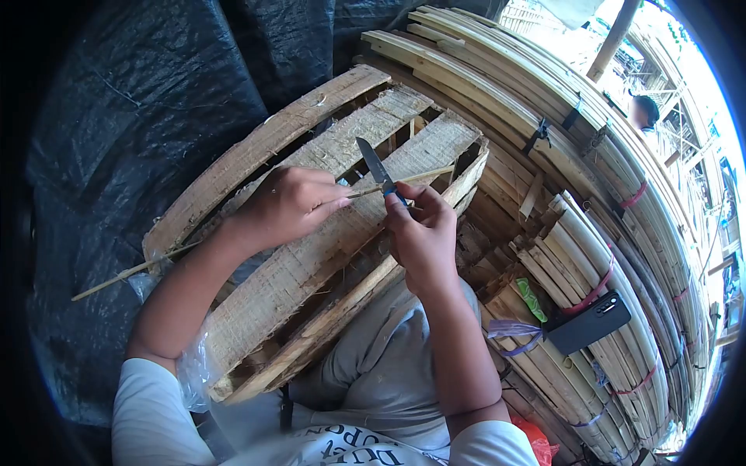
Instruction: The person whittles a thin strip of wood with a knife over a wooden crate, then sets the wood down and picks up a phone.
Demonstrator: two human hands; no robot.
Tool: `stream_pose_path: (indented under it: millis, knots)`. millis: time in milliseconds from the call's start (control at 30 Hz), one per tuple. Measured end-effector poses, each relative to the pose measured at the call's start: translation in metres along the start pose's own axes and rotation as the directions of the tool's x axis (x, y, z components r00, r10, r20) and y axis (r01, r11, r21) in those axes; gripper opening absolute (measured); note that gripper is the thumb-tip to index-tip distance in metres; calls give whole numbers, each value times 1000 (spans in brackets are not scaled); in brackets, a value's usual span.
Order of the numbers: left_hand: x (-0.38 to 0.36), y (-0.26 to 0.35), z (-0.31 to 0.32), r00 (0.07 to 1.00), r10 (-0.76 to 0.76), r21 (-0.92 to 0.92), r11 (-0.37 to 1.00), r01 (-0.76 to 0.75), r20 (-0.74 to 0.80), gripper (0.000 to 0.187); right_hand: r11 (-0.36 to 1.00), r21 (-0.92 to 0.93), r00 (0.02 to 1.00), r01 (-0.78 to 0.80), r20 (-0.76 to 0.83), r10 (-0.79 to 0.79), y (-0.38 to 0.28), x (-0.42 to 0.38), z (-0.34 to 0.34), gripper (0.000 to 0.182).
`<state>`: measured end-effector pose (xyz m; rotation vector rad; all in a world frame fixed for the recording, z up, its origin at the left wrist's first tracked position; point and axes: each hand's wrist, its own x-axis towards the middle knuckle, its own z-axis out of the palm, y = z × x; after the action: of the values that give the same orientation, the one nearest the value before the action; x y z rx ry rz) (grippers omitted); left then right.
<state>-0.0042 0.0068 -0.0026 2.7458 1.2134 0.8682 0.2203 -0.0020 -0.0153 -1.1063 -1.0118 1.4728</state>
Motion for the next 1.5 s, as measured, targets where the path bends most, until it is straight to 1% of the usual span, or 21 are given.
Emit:
stream_pose_path:
  millis: [33, 67, 133, 267, 333, 567, 633, 667, 700, 733, 767, 833, 867, 933, 1033, 1167, 1200, 1233, 1300, 1433, 1500]
  knots:
    - [0, 0, -1, 1000, 8, -1, 1000, -8, -4, 12, 977, 161, 990, -137, 38, 132, -4, -1, 0, 19]
    - [0, 0, -2, 1000, 15, -3, 1000, -15, -7, 12, 977, 161, 990, -138, 39, 133, -5, -1, -1, 19]
    - [0, 0, -2, 1000, 5, 3, 1000, -5, 0, 12, 933, 250, 966, -257, 92, 241, -7, 2, -3, 18]
    - [0, -2, 0, 999, 21, -18, 1000, -22, -32, 12, 905, 299, 949, -303, 183, 257, -3, 8, -11, 10]
    - [0, -2, -1, 1000, 10, -13, 1000, -10, -13, 12, 872, 343, 922, -350, 288, 257, 0, 11, -14, 7]
    - [0, 0, -2, 1000, -7, 0, 1000, 7, -2, 13, 824, 424, 911, -376, 329, 247, 3, 9, -14, 6]
    - [0, 0, -1, 1000, -11, -3, 1000, 11, -2, 13, 907, 309, 954, -286, 187, 237, -3, 2, -5, 10]
    - [0, -1, 0, 1000, -14, -5, 1000, 14, -2, 13, 907, 309, 954, -285, 188, 236, 0, 1, -3, 10]
    - [0, 0, -1, 1000, -15, -4, 1000, 15, -3, 13, 981, 190, 999, -37, 0, 38, 7, 1, -2, 13]
    - [0, 0, -1, 1000, -26, -25, 999, 26, 7, 13, 981, 25, 970, 195, -156, -189, 12, 2, -2, 16]
    - [0, 0, -1, 999, -37, -48, 998, 38, 17, 13, 958, 87, 946, 274, -204, -252, 13, 6, -6, 20]
    - [0, 0, -1, 999, -31, -30, 999, 32, 14, 13, 961, 229, 986, 156, -93, -138, 7, 4, -21, 22]
    - [0, 0, 0, 1000, -24, -13, 1000, 24, 16, 13, 961, 227, 986, 157, -93, -139, 9, 6, -21, 22]
    - [0, -1, 2, 1000, -13, -8, 1000, 13, 5, 13, 969, -77, 964, 235, -111, -243, 20, 15, -19, 22]
    - [0, 0, 2, 1000, -4, -14, 1000, 4, -6, 13, 937, -93, 930, 336, -123, -346, 28, 23, -19, 23]
    - [0, 0, -1, 1000, -9, -31, 999, 10, 8, 12, 857, -231, 859, 461, -124, -496, 15, 23, -31, 18]
    - [0, 0, -2, 1000, -12, -31, 999, 12, 9, 12, 779, -411, 831, 474, -84, -550, 17, 34, -48, 14]
    - [0, 0, -2, 1000, 0, -30, 1000, 0, 6, 12, 746, -505, 821, 434, -119, -558, 10, 37, -55, 15]
    - [0, 0, 1, 1000, 14, -36, 999, -14, 4, 11, 524, -689, 711, 501, -17, -703, 8, 55, -73, 16]
    - [0, -5, 6, 997, 71, -36, 997, -73, -34, 10, 605, -658, 758, 449, -79, -647, 7, 58, -72, 18]
    - [0, -5, 7, 997, 68, -51, 996, -70, -39, 10, 507, -712, 687, 485, -47, -725, 1, 52, -67, 19]
